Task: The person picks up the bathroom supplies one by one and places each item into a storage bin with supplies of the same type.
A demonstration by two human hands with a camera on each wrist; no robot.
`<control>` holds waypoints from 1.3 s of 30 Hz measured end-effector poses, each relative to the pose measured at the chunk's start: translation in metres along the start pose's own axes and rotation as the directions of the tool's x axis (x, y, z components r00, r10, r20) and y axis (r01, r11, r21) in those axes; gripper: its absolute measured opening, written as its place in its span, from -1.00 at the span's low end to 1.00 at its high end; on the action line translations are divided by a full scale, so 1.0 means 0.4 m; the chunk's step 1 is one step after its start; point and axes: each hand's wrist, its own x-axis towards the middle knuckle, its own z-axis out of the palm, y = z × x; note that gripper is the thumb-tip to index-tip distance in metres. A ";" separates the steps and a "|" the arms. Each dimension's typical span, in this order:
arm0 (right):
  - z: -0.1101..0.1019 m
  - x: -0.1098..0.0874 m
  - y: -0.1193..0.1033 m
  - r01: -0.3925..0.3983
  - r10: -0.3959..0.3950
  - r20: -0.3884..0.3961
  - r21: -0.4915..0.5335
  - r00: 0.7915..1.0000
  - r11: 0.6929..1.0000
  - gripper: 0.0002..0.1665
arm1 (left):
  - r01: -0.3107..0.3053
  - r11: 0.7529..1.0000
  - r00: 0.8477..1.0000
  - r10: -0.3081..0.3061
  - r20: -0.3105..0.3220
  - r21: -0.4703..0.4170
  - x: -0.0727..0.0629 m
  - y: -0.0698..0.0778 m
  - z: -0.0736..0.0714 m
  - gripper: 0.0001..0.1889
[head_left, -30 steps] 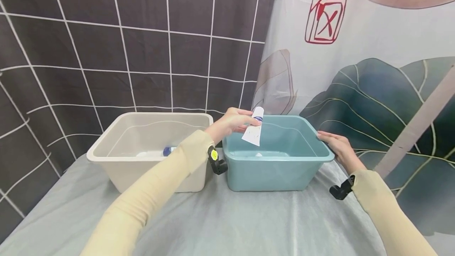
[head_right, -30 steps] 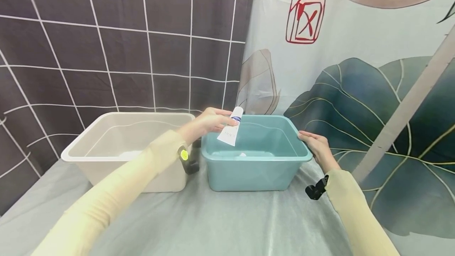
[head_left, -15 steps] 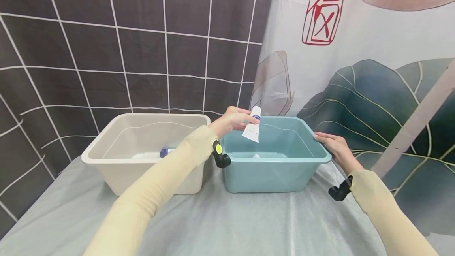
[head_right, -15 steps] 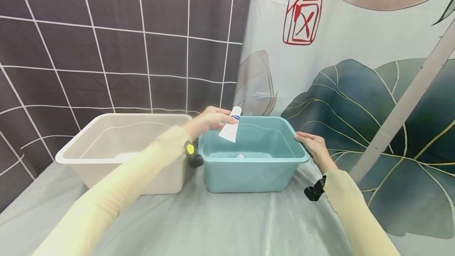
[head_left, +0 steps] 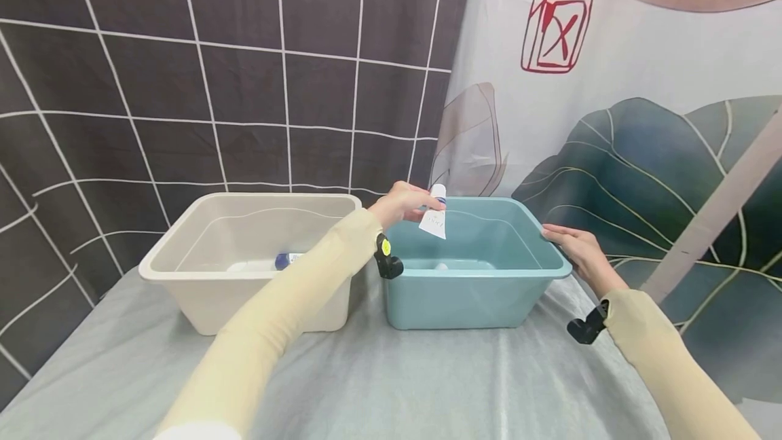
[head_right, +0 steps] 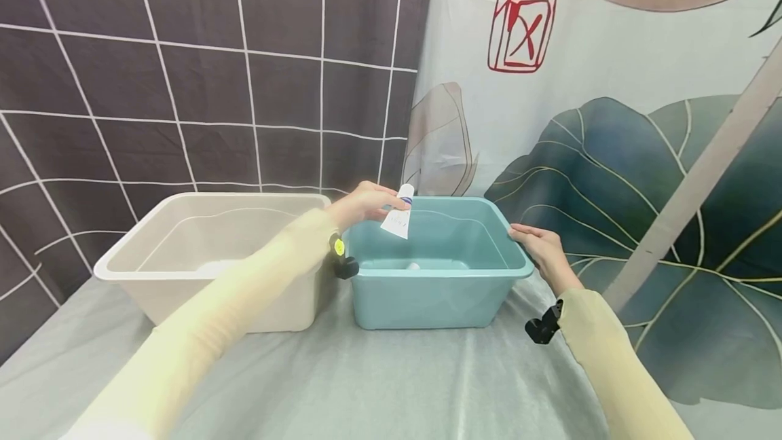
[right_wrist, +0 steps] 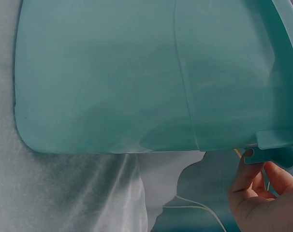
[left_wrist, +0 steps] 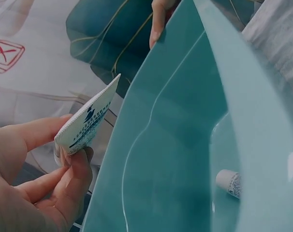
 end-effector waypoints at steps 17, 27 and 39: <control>0.006 -0.003 0.004 0.004 -0.004 0.002 -0.003 1.000 1.000 -0.17 | -0.014 0.999 0.998 0.016 -0.059 0.039 0.044 -0.001 0.007 -0.49; 0.011 -0.010 -0.002 0.004 -0.004 0.018 -0.012 1.000 1.000 -0.16 | -0.059 0.983 0.998 0.058 0.010 0.175 0.069 0.000 -0.003 -0.46; 0.016 -0.008 -0.002 0.015 -0.015 0.010 -0.026 1.000 1.000 -0.15 | -0.118 0.946 0.992 0.097 0.085 0.303 0.093 -0.004 -0.002 -0.45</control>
